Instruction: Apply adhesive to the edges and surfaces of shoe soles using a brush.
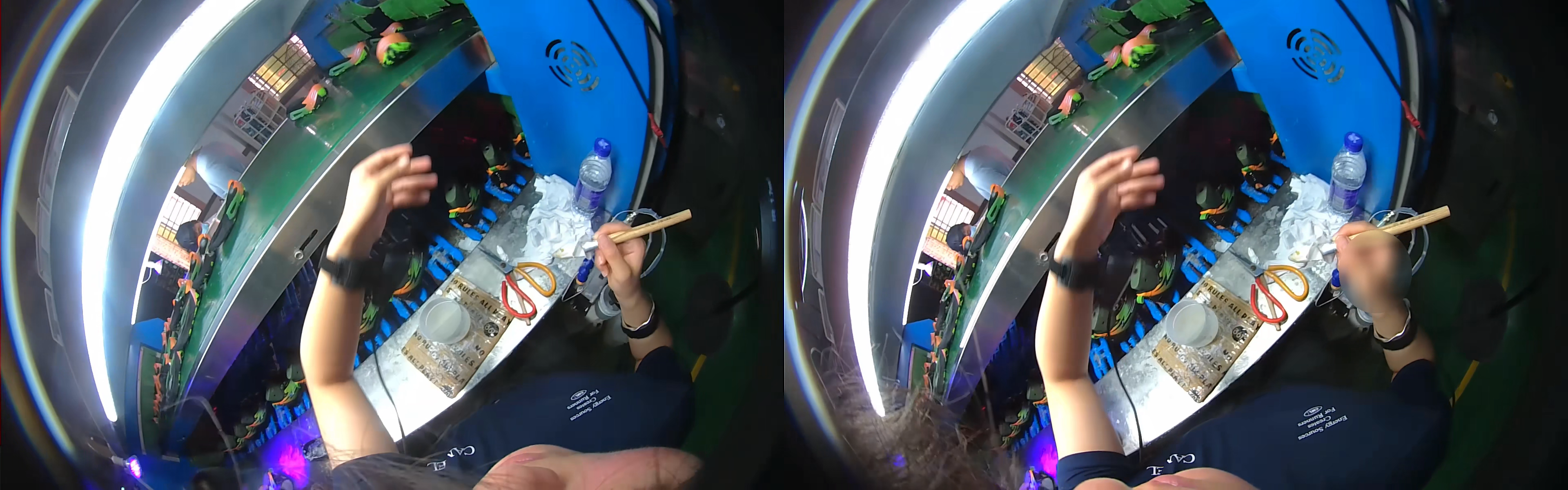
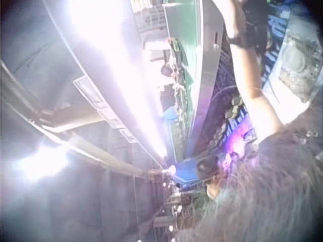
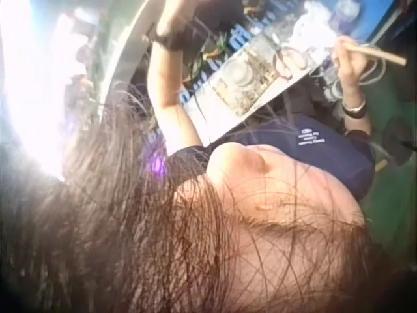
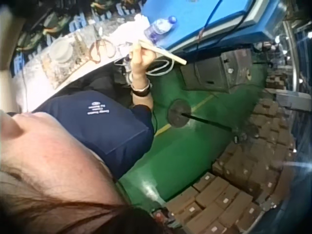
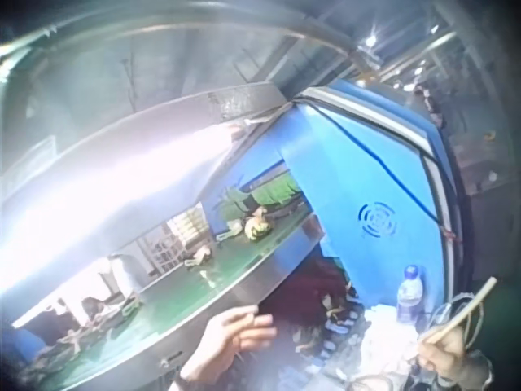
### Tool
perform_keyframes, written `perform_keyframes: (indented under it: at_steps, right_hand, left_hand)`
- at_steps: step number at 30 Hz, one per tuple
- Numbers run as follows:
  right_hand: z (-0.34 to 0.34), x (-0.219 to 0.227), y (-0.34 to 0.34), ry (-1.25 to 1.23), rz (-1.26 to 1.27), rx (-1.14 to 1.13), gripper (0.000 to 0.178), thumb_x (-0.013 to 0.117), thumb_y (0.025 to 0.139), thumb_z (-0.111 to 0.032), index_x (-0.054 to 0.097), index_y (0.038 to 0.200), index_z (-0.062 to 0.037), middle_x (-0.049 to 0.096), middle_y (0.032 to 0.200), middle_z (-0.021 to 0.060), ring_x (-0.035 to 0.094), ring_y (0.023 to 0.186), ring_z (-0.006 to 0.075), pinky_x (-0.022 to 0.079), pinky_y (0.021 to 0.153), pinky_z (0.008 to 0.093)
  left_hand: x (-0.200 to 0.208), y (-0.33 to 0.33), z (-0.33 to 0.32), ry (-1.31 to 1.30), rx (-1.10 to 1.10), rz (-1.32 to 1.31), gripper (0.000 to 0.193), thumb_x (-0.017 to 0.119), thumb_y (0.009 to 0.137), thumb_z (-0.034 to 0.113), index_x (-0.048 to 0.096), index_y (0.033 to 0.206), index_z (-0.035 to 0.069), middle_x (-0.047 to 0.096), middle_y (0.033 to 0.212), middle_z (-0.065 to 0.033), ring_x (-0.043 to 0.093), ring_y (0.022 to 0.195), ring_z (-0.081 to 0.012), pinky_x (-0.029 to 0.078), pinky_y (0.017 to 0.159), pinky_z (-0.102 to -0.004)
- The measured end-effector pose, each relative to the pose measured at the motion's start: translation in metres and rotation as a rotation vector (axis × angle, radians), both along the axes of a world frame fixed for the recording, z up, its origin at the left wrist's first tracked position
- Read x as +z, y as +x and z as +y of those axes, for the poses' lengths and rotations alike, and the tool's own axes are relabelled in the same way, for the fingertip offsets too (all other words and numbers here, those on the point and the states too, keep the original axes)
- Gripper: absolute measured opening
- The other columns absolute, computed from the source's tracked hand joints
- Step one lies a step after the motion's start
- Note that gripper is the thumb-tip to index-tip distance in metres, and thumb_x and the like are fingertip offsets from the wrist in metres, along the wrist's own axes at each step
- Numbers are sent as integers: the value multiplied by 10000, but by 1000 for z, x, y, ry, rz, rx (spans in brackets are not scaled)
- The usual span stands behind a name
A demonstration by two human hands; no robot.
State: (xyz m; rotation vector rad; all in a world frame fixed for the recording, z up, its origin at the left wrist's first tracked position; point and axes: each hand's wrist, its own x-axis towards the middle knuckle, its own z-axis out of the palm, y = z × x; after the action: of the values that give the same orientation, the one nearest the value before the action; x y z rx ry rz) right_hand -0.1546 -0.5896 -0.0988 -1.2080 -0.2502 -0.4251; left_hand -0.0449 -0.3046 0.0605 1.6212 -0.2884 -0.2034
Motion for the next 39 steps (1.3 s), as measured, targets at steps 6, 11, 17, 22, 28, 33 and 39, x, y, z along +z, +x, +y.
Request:
perform_keyframes:
  at_steps: [6, 11, 17, 22, 28, 33, 39]
  right_hand:
    - [21, -12, 19, -51, 29, 28, 63, 497, 785, -69, 483, 806, -12, 409, 527, -12, 333, 396, 18, 247, 354, 149]
    - [26, -22, 33, -92, 41, 9, 40, 484, 788, -49, 467, 790, -13, 386, 516, -18, 331, 389, 21, 242, 349, 151]
    - [25, -32, 46, -126, 26, -70, 42, 472, 790, -49, 462, 774, -12, 382, 516, -16, 310, 365, 16, 222, 327, 156]
    - [28, -48, 42, -106, 117, -224, 45, 447, 800, -55, 450, 776, -17, 376, 526, -19, 299, 363, 15, 219, 327, 152]
    - [40, -33, 59, -138, 119, -96, 51, 449, 801, -62, 451, 771, -21, 380, 533, -17, 301, 368, 10, 223, 331, 147]
    - [51, -31, 62, -107, 137, -16, 50, 456, 798, -60, 452, 774, -17, 376, 511, -19, 308, 368, 17, 224, 335, 153]
    - [69, -28, 67, -81, 112, 140, 57, 472, 789, -63, 458, 788, -8, 387, 513, -14, 316, 380, 20, 242, 349, 159]
  left_hand:
    - [54, -29, 142, 297, 447, -227, 292, 526, 784, 153, 475, 1007, -28, 582, 780, -154, 591, 590, -183, 500, 510, -254]
    - [99, -12, 287, 886, 989, -161, 177, 506, 763, 169, 576, 815, 15, 563, 636, -78, 538, 471, -126, 453, 407, -238]
    - [74, 33, 464, 1667, 1167, -299, 128, 581, 628, 96, 585, 708, -4, 583, 685, -183, 596, 662, -275, 446, 529, -367]
    - [68, 128, 389, 1705, 911, -52, 536, 474, 668, 125, 363, 1168, -34, 410, 1174, -209, 385, 1107, -314, 332, 911, -344]
    - [55, 86, 435, 1869, 888, 62, 251, 637, 621, 145, 588, 783, -41, 604, 657, -133, 605, 564, -231, 485, 523, -305]
    - [79, 42, 364, 1676, 710, 122, 165, 628, 626, 104, 602, 705, -39, 594, 616, -134, 598, 542, -187, 470, 506, -266]
    - [88, -62, 295, 1530, 624, -90, 221, 587, 641, 48, 585, 818, -85, 599, 688, -171, 605, 588, -193, 464, 610, -268]
